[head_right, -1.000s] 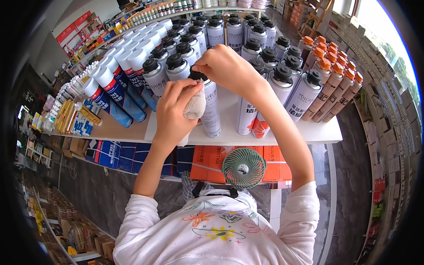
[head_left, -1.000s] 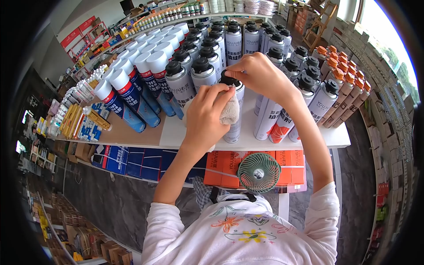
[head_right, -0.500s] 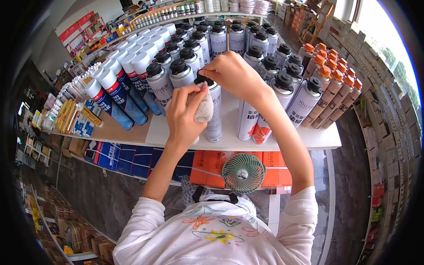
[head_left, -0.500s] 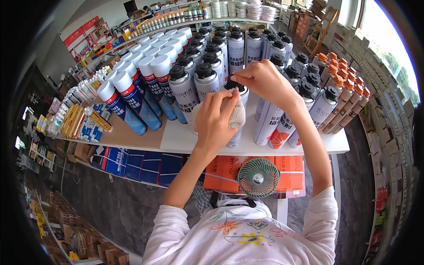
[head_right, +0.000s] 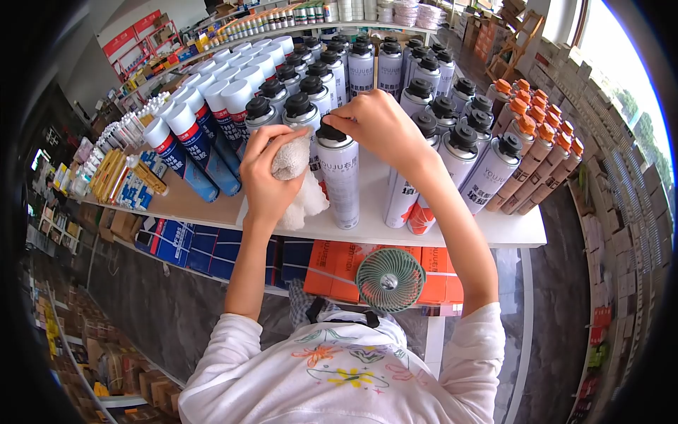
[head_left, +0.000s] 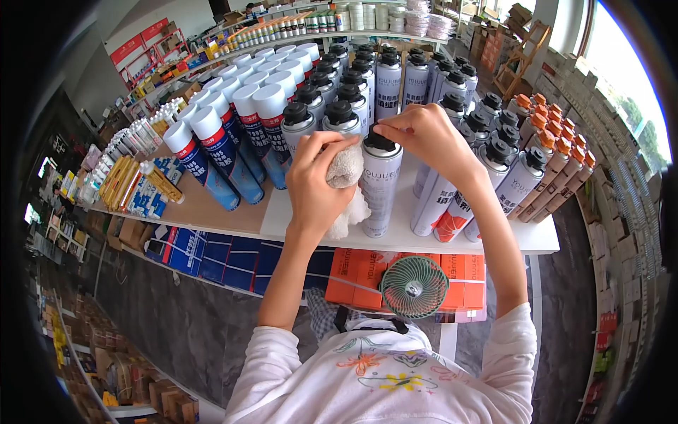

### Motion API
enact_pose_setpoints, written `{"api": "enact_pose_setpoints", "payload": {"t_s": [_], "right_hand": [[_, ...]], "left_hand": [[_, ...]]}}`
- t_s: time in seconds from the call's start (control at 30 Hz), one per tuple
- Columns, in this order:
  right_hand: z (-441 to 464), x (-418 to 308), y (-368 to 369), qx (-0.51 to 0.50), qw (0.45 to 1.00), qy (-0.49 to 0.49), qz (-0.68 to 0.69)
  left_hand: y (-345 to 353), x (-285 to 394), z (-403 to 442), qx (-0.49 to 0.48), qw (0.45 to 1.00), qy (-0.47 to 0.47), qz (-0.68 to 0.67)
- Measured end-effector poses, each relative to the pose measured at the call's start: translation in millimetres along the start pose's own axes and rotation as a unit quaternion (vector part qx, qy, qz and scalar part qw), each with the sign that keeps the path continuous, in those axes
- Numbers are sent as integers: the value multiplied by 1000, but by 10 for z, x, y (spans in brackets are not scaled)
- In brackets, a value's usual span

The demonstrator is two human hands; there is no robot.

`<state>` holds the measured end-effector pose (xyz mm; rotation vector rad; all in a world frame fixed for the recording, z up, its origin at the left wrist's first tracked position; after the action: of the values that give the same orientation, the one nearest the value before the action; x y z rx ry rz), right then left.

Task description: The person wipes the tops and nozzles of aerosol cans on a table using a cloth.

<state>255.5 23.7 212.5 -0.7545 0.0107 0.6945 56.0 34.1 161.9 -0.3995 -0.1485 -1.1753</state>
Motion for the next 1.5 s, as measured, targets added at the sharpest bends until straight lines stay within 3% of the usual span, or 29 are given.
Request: {"api": "enact_pose_setpoints", "payload": {"t_s": [0.13,0.33,0.63,0.8,0.9,1.03,1.17,1.27,1.37,1.5], "right_hand": [[-18,-8,-5,3,1000,9,-2],[-15,-6,15,-2,1000,18,-7],[-57,-33,25,25,999,21,13],[-57,-52,23,23,1000,2,-8],[-71,-32,55,31,999,-10,-14],[-93,-36,71,42,999,-7,-21],[-85,-85,76,49,999,-7,-24],[-81,-95,80,58,997,-19,-36],[-82,-88,69,15,998,31,-47],[-98,-93,101,54,998,12,-32]], "left_hand": [[88,49,72,-45,997,51,47],[162,132,0,-116,985,124,-1],[226,53,-69,6,999,39,6],[291,139,-64,-15,996,84,-31],[278,-21,-37,49,998,45,-15],[295,117,-48,-15,993,117,-33],[312,-124,-60,67,995,67,-10],[330,32,-90,63,995,72,-14],[320,48,-91,60,993,95,-24],[371,-20,-123,88,993,75,-7]]}}
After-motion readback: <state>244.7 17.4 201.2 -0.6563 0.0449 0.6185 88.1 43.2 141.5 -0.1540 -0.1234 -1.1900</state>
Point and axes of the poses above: each hand's wrist, its own z-axis towards the middle knuckle, its own y-axis out of the palm, x = y × z, the point moved 2 cm from there along z, towards the middle knuckle, and after that the axes turned 7 degrees about x, right-handed, at the moved point
